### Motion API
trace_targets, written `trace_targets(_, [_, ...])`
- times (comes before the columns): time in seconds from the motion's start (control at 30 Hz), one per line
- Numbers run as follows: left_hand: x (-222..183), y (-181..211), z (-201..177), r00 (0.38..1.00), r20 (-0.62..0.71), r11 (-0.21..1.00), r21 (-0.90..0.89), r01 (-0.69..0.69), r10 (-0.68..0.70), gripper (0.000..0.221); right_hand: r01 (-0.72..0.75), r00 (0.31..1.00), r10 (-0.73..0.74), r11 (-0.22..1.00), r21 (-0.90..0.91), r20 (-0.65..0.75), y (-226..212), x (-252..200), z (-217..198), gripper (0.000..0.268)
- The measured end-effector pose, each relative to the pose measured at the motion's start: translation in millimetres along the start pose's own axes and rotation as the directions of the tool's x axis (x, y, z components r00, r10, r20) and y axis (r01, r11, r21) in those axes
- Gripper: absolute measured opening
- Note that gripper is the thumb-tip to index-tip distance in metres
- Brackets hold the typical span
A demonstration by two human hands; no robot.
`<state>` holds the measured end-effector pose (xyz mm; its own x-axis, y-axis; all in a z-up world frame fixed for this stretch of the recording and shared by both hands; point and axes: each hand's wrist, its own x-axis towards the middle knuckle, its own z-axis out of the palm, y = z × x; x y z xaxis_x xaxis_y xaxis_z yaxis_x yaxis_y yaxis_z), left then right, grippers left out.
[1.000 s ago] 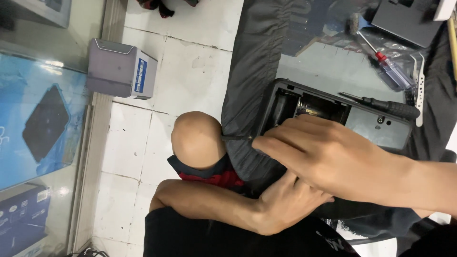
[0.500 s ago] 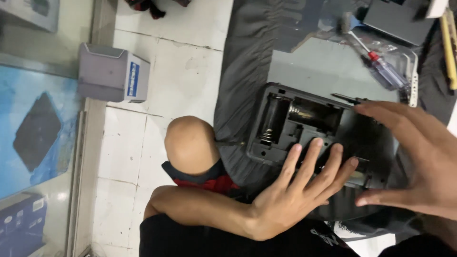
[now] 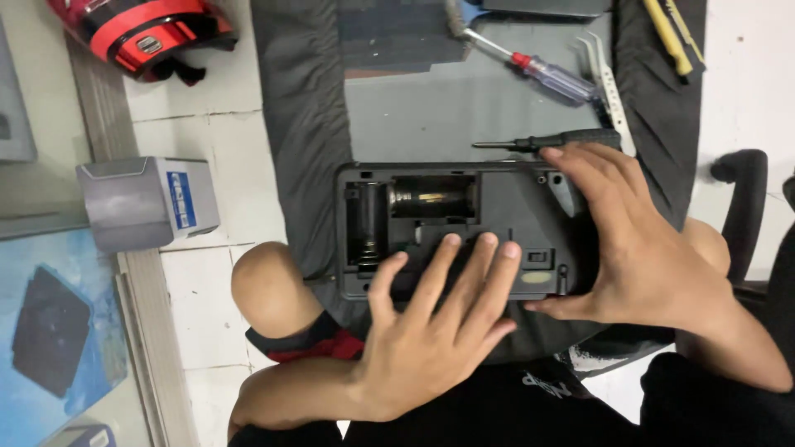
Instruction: Disassembling an electronic device and removing batteries using a screwdriver and tweezers
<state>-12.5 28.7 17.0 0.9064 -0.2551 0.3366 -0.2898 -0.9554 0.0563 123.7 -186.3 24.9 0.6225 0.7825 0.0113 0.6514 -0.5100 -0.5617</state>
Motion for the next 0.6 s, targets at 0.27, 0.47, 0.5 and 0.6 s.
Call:
trace_targets(0.27, [20.3, -24.4, -12.3, 0.996, 0.046, 0.989, -0.124, -0.077, 0.083, 0.048, 0.000, 0.999, 0.006, 0.981, 0.194, -0.035, 17.3, -17.3, 3.3, 0.140])
trace_targets(0.47, [33.1, -38.6, -14.4, 0.987, 0.031, 0.976, -0.162, -0.148, 0.155, 0.043, 0.041, 0.998, -0.027, 0.968, 0.246, -0.059, 24.9, -20.8, 3.0, 0.134])
trace_targets(0.5, [34.1, -40.6, -14.7, 0.985, 0.036, 0.971, -0.177, -0.158, 0.166, 0.045, 0.041, 0.996, -0.021, 0.965, 0.259, -0.081, 26.2, -21.9, 4.8, 0.130])
trace_targets(0.6, [39.6, -43.4, -15.9, 0.983, 0.060, 0.961, -0.229, -0.155, 0.173, 0.044, 0.059, 0.993, -0.032, 0.967, 0.246, -0.111, 27.9, -22.8, 5.4, 0.126])
